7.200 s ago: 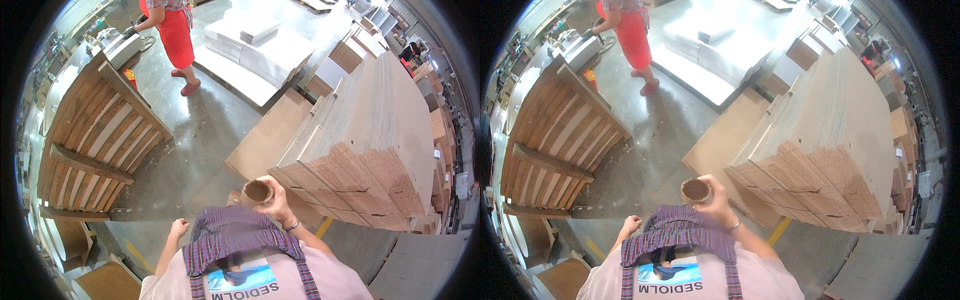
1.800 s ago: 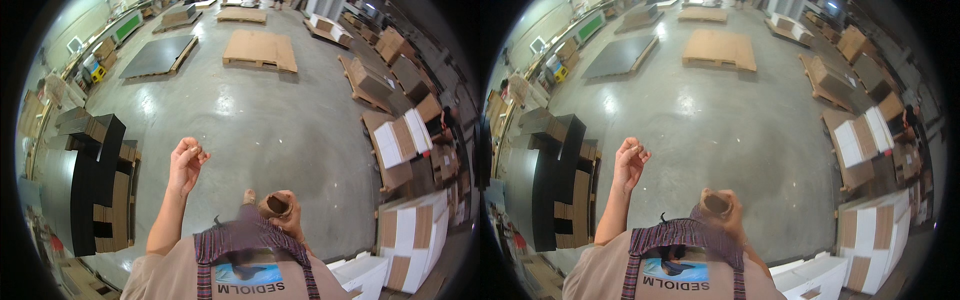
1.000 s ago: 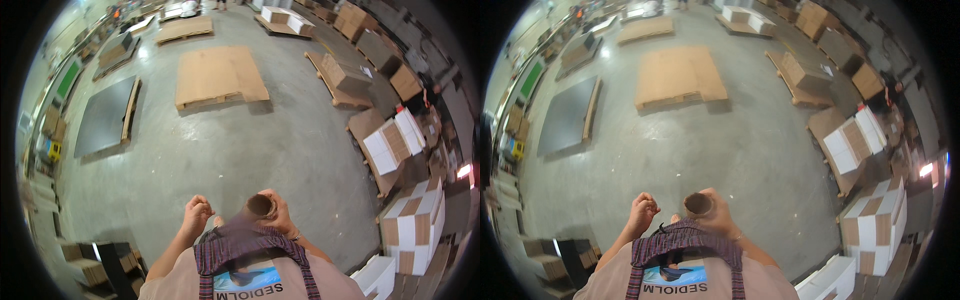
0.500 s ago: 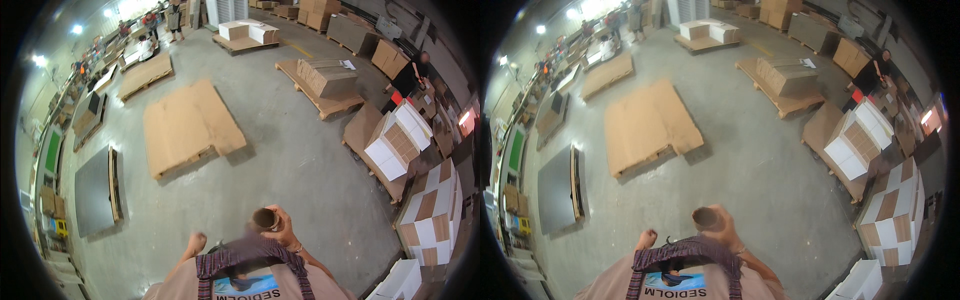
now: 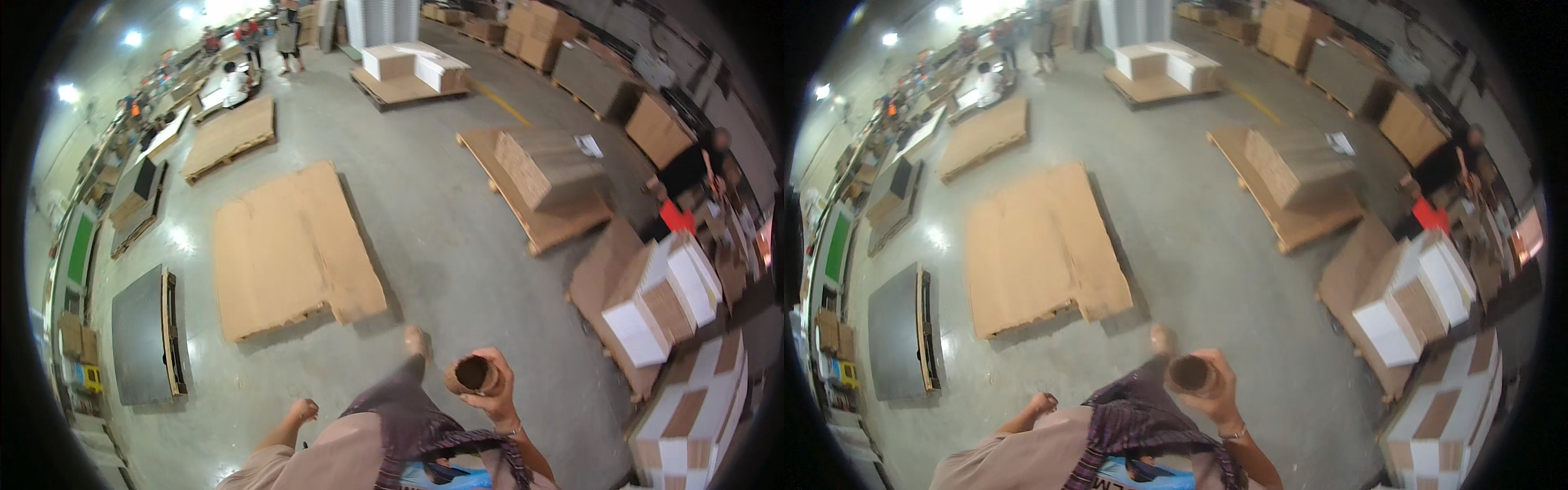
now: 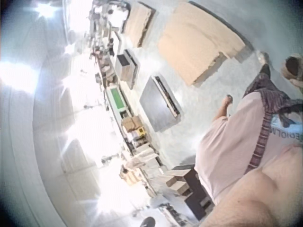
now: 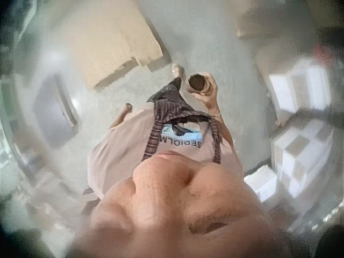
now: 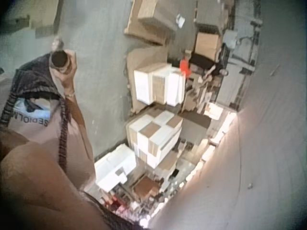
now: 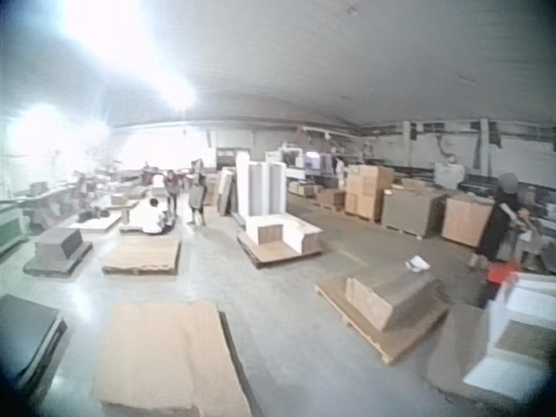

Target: The person wipes wood panels with a cloth, sands the edges of the stack with a block, and stirs a substance in a cardboard tube using a wooden stick before walking through a factory.

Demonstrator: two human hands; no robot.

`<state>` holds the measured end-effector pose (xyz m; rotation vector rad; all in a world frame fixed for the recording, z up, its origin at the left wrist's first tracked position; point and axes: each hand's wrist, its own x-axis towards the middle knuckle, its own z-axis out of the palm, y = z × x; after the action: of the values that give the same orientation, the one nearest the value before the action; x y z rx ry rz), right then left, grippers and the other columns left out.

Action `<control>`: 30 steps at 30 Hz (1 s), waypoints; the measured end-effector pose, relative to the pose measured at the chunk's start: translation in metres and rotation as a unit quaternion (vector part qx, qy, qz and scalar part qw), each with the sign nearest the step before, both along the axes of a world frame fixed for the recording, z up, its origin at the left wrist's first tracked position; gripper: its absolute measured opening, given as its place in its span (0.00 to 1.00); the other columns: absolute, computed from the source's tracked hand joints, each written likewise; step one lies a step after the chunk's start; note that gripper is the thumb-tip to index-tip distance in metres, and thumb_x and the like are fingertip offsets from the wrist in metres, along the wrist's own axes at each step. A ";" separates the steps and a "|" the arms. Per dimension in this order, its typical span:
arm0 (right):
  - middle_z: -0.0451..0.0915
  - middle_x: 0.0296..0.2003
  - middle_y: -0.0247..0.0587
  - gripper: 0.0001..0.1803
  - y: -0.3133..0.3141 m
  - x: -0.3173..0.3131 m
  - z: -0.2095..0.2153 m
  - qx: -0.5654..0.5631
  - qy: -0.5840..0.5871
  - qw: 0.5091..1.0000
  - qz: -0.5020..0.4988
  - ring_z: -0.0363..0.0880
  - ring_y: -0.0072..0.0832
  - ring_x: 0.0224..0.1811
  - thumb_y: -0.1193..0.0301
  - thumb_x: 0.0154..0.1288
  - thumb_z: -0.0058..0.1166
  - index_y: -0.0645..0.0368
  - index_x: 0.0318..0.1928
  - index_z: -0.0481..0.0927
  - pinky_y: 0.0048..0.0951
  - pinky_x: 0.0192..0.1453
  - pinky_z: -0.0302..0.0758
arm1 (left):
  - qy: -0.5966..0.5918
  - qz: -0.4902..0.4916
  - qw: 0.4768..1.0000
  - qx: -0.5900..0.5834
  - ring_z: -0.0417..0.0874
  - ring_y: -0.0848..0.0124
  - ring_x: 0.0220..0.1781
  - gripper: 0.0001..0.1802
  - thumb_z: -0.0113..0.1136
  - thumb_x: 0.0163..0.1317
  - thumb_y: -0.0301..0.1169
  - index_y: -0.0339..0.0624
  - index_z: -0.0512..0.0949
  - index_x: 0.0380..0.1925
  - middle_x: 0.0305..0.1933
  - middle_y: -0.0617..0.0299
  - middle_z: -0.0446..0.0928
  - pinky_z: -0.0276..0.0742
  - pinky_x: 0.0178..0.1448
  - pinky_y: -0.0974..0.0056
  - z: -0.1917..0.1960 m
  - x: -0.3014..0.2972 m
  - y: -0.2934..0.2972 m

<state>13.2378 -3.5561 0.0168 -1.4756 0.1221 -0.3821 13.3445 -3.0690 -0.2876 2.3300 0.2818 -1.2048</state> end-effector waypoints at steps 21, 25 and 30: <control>0.79 0.46 0.36 0.33 -0.352 0.512 -0.011 0.054 0.039 0.997 0.038 0.78 0.26 0.50 0.79 0.38 0.67 0.62 0.51 0.75 0.30 0.58 0.74 | -0.212 -0.226 0.929 -0.203 0.81 0.45 0.49 0.17 0.48 0.69 0.40 0.38 0.81 0.37 0.46 0.45 0.82 0.76 0.52 0.47 0.052 0.539 -0.537; 0.78 0.44 0.37 0.34 -0.404 0.631 0.018 0.020 0.061 0.993 0.103 0.78 0.27 0.49 0.76 0.36 0.64 0.63 0.52 0.74 0.30 0.59 0.74 | -0.081 -0.089 0.993 0.013 0.83 0.47 0.50 0.18 0.51 0.60 0.37 0.42 0.84 0.44 0.47 0.44 0.83 0.79 0.54 0.51 0.010 0.564 -0.475; 0.77 0.46 0.36 0.34 -0.448 0.792 0.021 0.006 0.027 0.984 0.175 0.77 0.26 0.51 0.79 0.38 0.68 0.62 0.52 0.74 0.29 0.59 0.73 | -0.040 0.147 0.988 0.040 0.87 0.53 0.38 0.14 0.56 0.57 0.33 0.40 0.86 0.38 0.37 0.45 0.85 0.83 0.45 0.54 -0.002 0.583 -0.411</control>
<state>14.0301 -4.0045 0.0378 -1.4626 -0.0927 -0.0561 13.9276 -3.4799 -0.2891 2.2981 0.6309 -0.9695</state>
